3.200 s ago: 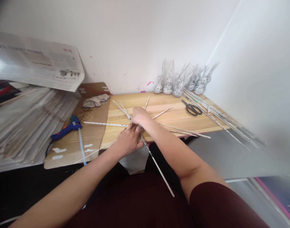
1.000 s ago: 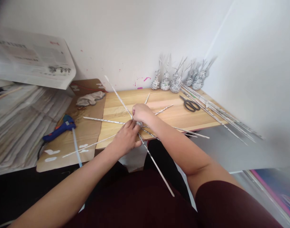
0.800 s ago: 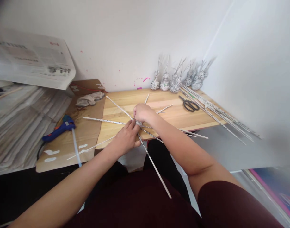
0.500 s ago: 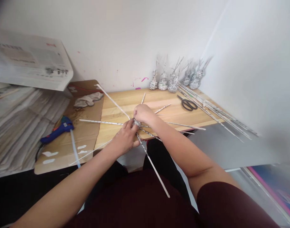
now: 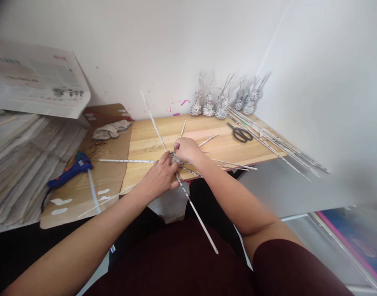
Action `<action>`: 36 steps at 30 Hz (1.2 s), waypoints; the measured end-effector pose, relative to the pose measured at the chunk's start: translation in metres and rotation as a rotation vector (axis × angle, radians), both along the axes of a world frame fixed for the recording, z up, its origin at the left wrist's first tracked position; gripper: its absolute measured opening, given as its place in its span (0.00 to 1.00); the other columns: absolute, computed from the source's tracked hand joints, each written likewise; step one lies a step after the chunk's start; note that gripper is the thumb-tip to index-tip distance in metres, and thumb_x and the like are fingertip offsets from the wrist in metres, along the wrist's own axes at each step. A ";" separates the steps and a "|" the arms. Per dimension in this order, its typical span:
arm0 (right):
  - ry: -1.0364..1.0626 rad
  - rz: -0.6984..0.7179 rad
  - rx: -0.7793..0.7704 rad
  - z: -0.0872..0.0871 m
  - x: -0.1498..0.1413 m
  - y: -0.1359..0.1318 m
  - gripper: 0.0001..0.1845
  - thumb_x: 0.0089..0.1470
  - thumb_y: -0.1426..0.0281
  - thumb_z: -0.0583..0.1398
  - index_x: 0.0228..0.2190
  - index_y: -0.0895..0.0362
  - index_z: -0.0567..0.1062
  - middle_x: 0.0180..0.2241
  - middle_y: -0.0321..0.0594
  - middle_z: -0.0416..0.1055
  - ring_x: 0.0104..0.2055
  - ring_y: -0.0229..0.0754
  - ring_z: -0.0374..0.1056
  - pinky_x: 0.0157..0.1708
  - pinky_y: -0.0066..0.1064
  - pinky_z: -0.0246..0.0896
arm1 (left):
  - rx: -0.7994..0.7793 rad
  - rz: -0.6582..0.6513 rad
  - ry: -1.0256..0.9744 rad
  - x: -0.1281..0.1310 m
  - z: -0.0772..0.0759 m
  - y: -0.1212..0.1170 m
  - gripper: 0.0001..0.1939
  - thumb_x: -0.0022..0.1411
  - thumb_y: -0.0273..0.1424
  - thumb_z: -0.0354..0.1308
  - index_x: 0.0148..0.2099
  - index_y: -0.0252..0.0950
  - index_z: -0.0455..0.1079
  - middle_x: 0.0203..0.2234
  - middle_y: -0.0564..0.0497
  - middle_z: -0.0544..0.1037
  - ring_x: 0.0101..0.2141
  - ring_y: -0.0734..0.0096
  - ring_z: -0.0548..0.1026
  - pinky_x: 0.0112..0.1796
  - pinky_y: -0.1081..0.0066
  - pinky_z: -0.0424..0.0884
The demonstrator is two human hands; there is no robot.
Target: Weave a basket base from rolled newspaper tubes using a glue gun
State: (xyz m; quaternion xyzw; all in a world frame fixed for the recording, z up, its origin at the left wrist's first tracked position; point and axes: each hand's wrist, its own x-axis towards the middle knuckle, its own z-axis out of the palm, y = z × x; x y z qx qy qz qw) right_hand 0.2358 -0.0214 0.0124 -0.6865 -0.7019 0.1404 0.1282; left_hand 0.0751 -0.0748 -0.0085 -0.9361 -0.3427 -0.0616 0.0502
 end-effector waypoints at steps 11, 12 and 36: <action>-0.073 0.028 -0.104 0.016 -0.003 0.003 0.10 0.48 0.73 0.62 0.33 0.54 0.82 0.38 0.39 0.80 0.41 0.41 0.74 0.36 0.24 0.60 | -0.142 0.089 -0.033 -0.001 0.006 -0.004 0.21 0.57 0.34 0.60 0.52 0.34 0.63 0.56 0.36 0.60 0.54 0.49 0.68 0.50 0.55 0.71; -0.084 0.036 -0.113 0.017 -0.003 0.004 0.09 0.48 0.73 0.62 0.32 0.55 0.83 0.37 0.40 0.81 0.41 0.41 0.74 0.35 0.24 0.59 | -0.142 0.088 -0.033 -0.001 0.006 -0.004 0.23 0.57 0.34 0.60 0.53 0.34 0.62 0.57 0.35 0.59 0.54 0.48 0.67 0.51 0.55 0.71; -0.451 0.252 0.373 0.006 0.001 -0.034 0.14 0.62 0.73 0.53 0.36 0.62 0.79 0.45 0.55 0.72 0.52 0.55 0.60 0.48 0.42 0.51 | -0.177 0.067 -0.035 -0.001 0.007 -0.001 0.26 0.58 0.34 0.60 0.57 0.33 0.60 0.64 0.32 0.58 0.65 0.48 0.57 0.58 0.56 0.65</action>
